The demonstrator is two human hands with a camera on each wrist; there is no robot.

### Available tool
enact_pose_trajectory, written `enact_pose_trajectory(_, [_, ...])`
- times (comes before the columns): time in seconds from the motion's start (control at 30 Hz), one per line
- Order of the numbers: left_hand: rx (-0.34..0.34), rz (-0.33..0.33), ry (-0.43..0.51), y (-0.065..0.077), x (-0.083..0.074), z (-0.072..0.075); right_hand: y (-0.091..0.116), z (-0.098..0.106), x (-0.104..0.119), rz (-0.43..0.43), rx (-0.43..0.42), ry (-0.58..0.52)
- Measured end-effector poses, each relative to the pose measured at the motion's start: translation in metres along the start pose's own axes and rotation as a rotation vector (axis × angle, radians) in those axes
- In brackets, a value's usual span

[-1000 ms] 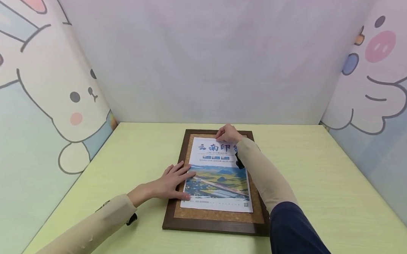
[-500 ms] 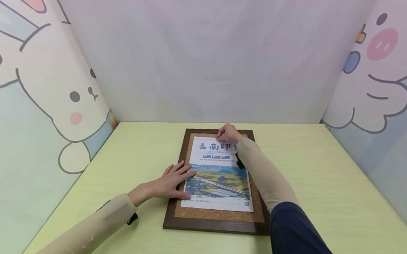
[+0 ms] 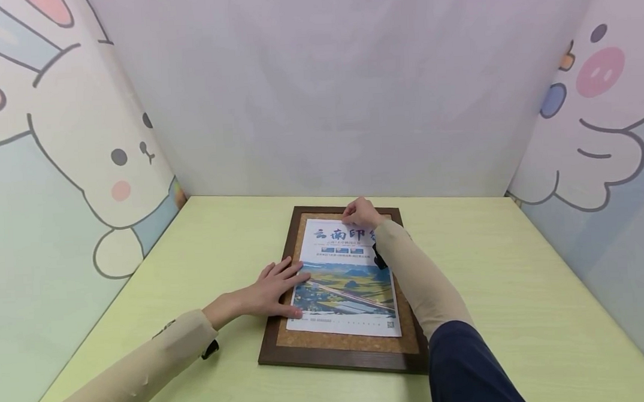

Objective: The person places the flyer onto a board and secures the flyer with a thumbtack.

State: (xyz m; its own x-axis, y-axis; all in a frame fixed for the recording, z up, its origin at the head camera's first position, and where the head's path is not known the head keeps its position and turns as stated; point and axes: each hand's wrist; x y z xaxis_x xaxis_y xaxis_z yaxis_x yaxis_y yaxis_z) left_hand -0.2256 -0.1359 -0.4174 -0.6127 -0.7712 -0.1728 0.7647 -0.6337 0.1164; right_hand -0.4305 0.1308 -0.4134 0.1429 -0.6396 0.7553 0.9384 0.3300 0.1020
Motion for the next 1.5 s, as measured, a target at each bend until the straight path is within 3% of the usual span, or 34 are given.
enact_pose_trajectory(0.83, [-0.012, -0.016, 0.003, 0.003, -0.003, 0.003, -0.003, -0.001, 0.002, -0.001, 0.002, 0.012])
enact_pose_trajectory(1.2, [0.008, -0.046, 0.004, -0.004, -0.007, 0.004, 0.003, 0.006, 0.002, -0.095, -0.002, 0.009])
enact_pose_trajectory(1.4, [0.022, -0.027, -0.018, -0.010, -0.008, 0.007, 0.004, 0.005, 0.006, -0.056, -0.046, 0.061])
enact_pose_trajectory(1.5, [0.054, -0.009, 0.004, -0.010, -0.010, 0.006, 0.009, -0.001, 0.009, 0.007, -0.056, 0.109])
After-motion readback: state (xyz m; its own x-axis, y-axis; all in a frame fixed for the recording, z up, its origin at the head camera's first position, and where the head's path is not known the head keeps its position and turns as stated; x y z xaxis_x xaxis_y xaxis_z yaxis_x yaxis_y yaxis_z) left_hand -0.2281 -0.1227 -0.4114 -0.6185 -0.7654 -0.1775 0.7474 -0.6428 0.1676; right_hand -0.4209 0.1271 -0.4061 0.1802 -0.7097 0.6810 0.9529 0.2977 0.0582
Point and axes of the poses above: each hand's wrist, its own y-axis away from the middle knuckle, its own z-axis out of the back of the hand, x = y × z, and after that the axes turned 9 degrees about -y, right-handed
